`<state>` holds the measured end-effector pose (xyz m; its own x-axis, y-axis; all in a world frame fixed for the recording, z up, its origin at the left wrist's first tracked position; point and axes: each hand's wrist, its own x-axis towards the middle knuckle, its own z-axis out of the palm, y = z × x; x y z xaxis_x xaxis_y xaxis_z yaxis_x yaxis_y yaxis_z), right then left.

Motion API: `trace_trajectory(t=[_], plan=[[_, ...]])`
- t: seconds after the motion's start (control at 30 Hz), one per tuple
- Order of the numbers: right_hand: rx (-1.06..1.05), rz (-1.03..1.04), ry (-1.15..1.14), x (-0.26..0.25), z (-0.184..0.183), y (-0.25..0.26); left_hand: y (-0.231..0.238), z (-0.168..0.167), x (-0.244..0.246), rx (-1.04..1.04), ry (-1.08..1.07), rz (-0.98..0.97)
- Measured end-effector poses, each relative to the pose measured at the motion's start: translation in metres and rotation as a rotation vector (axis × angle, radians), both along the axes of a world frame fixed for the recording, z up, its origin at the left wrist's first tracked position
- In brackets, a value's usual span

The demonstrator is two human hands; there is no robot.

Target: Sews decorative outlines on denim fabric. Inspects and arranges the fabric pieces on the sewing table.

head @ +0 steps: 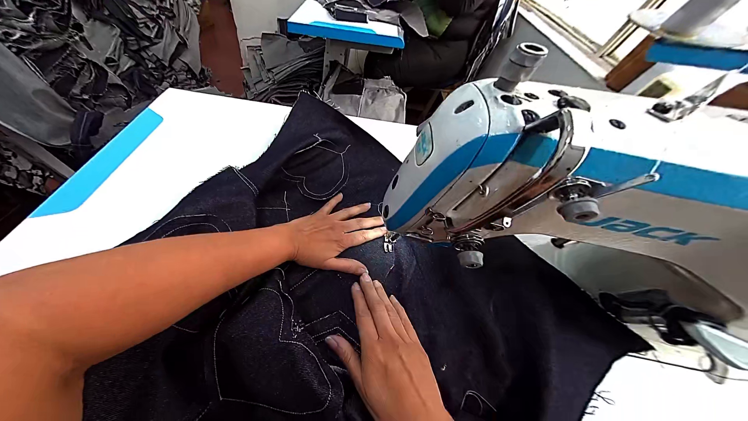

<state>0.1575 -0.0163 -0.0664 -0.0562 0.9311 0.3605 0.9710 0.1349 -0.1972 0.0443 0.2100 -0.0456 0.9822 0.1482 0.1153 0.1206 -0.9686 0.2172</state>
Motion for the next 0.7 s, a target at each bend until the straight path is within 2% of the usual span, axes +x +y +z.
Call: trace_trajectory(t=[0.3,0.7], plan=[[0.040,0.068,-0.003,0.023,-0.010,0.003,-0.006,0.003,0.001,0.006,0.043,0.093],[-0.009,0.369,0.006,0.097,-0.002,0.040,-0.021,0.005,0.009,-0.050,0.071,0.402]])
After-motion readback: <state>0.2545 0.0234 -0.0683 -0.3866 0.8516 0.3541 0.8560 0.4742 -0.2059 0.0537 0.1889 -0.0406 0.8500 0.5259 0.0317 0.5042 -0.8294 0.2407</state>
